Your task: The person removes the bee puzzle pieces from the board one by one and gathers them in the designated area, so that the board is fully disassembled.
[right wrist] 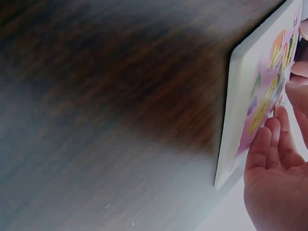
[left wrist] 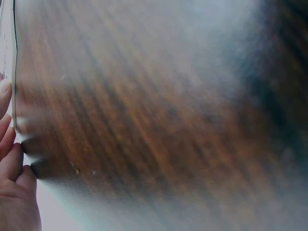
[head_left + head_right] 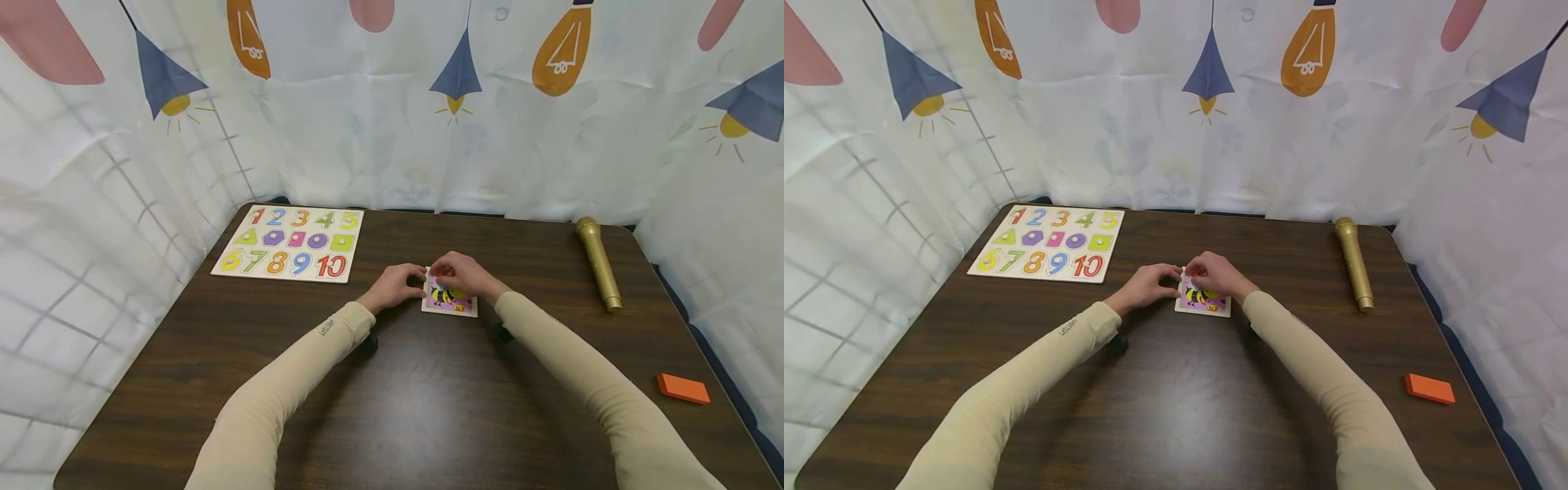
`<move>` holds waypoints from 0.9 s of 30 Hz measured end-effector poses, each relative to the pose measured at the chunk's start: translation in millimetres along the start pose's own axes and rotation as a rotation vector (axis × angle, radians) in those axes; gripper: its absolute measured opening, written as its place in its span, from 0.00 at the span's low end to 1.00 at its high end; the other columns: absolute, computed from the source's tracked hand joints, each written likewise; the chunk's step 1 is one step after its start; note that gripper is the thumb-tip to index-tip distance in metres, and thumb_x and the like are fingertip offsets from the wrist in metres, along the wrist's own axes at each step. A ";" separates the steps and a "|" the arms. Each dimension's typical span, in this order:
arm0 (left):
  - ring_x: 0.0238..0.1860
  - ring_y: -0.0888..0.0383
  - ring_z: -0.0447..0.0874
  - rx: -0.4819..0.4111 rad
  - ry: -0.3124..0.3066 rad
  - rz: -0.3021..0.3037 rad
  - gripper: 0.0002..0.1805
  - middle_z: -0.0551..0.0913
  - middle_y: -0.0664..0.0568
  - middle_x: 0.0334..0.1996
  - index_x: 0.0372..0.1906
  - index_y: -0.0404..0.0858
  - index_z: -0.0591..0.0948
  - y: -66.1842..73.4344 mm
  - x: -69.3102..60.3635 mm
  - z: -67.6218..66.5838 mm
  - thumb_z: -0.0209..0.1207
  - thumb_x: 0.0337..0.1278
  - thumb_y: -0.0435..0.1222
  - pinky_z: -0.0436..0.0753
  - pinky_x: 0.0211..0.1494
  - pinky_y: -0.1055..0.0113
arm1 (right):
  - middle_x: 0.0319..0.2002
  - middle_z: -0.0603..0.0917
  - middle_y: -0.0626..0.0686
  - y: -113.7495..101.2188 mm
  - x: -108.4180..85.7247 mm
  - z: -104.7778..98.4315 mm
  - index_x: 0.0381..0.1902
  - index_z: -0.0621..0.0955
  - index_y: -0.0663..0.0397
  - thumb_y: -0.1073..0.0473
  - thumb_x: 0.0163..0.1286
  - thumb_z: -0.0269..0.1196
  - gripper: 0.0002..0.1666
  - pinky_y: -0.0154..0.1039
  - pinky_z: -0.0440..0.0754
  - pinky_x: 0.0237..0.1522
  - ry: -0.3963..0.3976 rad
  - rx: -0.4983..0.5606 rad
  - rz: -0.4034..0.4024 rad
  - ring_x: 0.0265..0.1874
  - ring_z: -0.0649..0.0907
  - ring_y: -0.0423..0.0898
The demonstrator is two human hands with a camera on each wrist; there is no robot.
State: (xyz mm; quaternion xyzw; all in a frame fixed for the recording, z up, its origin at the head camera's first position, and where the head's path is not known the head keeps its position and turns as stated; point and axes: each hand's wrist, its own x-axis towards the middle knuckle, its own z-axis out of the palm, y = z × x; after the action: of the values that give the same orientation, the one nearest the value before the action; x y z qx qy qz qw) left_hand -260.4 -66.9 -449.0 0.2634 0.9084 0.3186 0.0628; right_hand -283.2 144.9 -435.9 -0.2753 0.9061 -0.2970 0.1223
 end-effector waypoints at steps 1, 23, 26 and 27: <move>0.62 0.52 0.76 0.000 0.000 0.002 0.16 0.80 0.45 0.58 0.47 0.35 0.85 0.0 -0.1 0.0 0.70 0.54 0.37 0.71 0.67 0.60 | 0.49 0.78 0.55 -0.3 -0.2 0.1 0.52 0.83 0.56 0.61 0.70 0.63 0.15 0.47 0.79 0.53 -0.002 0.003 0.002 0.45 0.77 0.50; 0.62 0.52 0.75 -0.007 -0.006 -0.008 0.16 0.80 0.46 0.59 0.47 0.35 0.84 -1.1 0.4 -0.1 0.70 0.54 0.37 0.70 0.67 0.60 | 0.49 0.76 0.56 1.6 2.3 1.6 0.60 0.80 0.59 0.59 0.68 0.65 0.23 0.45 0.78 0.51 -0.019 -0.014 0.000 0.46 0.75 0.50; 0.62 0.52 0.75 -0.003 -0.006 -0.004 0.16 0.80 0.46 0.58 0.47 0.35 0.84 -1.8 1.1 0.4 0.70 0.54 0.37 0.70 0.67 0.60 | 0.49 0.76 0.55 2.3 0.8 -0.5 0.60 0.80 0.57 0.59 0.68 0.65 0.23 0.45 0.79 0.50 -0.025 0.000 0.005 0.46 0.76 0.50; 0.62 0.53 0.75 -0.002 -0.007 -0.005 0.16 0.80 0.46 0.58 0.47 0.35 0.84 -2.2 1.3 0.5 0.70 0.54 0.37 0.70 0.67 0.61 | 0.49 0.76 0.55 2.6 0.3 -1.2 0.60 0.80 0.57 0.59 0.68 0.65 0.23 0.44 0.79 0.50 -0.026 0.004 0.006 0.46 0.76 0.50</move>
State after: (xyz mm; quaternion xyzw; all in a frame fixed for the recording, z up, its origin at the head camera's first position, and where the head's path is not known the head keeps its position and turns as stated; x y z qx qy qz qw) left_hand -262.4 -67.3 -450.6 0.2622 0.9084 0.3186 0.0673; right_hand -285.0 147.1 -436.5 -0.2762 0.9046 -0.2950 0.1353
